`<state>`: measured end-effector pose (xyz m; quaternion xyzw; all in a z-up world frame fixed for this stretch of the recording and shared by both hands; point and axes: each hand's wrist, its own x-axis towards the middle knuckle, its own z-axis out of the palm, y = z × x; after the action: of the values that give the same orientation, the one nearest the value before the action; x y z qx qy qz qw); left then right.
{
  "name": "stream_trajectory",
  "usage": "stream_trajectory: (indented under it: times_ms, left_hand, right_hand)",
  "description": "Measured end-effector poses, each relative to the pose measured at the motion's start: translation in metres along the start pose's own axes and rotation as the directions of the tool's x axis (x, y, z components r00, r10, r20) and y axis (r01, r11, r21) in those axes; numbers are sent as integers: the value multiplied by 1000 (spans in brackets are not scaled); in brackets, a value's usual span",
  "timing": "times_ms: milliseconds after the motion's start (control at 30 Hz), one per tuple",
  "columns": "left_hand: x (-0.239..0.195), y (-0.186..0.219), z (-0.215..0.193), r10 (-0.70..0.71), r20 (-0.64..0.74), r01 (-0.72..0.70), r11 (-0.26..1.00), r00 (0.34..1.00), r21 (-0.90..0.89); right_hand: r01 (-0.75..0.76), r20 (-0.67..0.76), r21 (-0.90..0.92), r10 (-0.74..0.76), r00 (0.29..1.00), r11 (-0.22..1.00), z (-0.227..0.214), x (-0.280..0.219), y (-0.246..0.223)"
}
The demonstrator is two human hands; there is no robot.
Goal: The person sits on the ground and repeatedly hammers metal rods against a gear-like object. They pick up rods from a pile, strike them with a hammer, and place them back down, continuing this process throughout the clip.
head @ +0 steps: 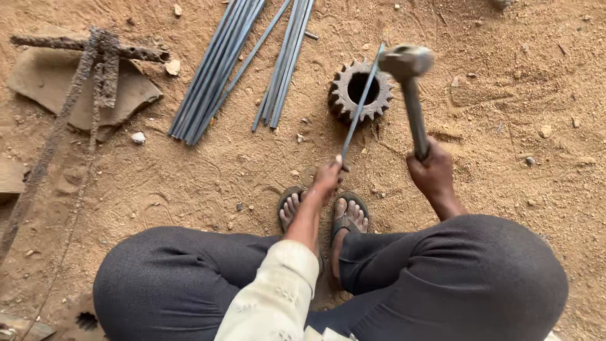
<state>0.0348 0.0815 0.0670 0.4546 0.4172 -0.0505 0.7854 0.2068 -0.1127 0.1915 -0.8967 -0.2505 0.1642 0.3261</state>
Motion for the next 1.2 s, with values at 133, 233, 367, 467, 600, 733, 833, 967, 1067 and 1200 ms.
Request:
stream_trajectory:
  times_ms: [133,233,367,467,600,733,833,967,1067,1200]
  left_hand:
    - [-17,-37,-14,-119,32,120,992,992,-49]
    - [-22,-46,-17,-194,83,202,975,977,-95]
    - [-21,-37,-14,-180,121,195,972,976,-128]
    - [-23,-2,5,-121,19,122,991,992,-54]
    - [-42,85,38,-134,79,137,990,988,-33]
    - [-92,168,56,-63,290,152,943,955,-296]
    - [-125,199,55,126,503,132,885,855,-446]
    - [-139,212,55,313,607,142,800,731,-583]
    - [-136,209,58,350,606,181,744,714,-643]
    - [-133,202,62,378,581,189,700,721,-689]
  right_hand:
    - [-58,34,44,57,998,997,1,9,-2]
    - [-257,184,-255,308,933,932,-12,14,-2]
    - [-236,101,-64,242,965,970,-18,-10,5]
    - [-335,150,-73,342,928,939,-5,-30,8]
    - [-365,183,-236,410,894,901,8,-36,1]
    - [-397,184,-231,441,878,888,4,-29,-9]
    - [-325,191,-208,364,912,923,8,-35,-7]
    - [-290,162,-215,327,931,932,17,-35,3]
    - [-243,142,-257,285,948,935,21,-33,10]
    - [-247,153,-244,289,945,938,21,-35,9]
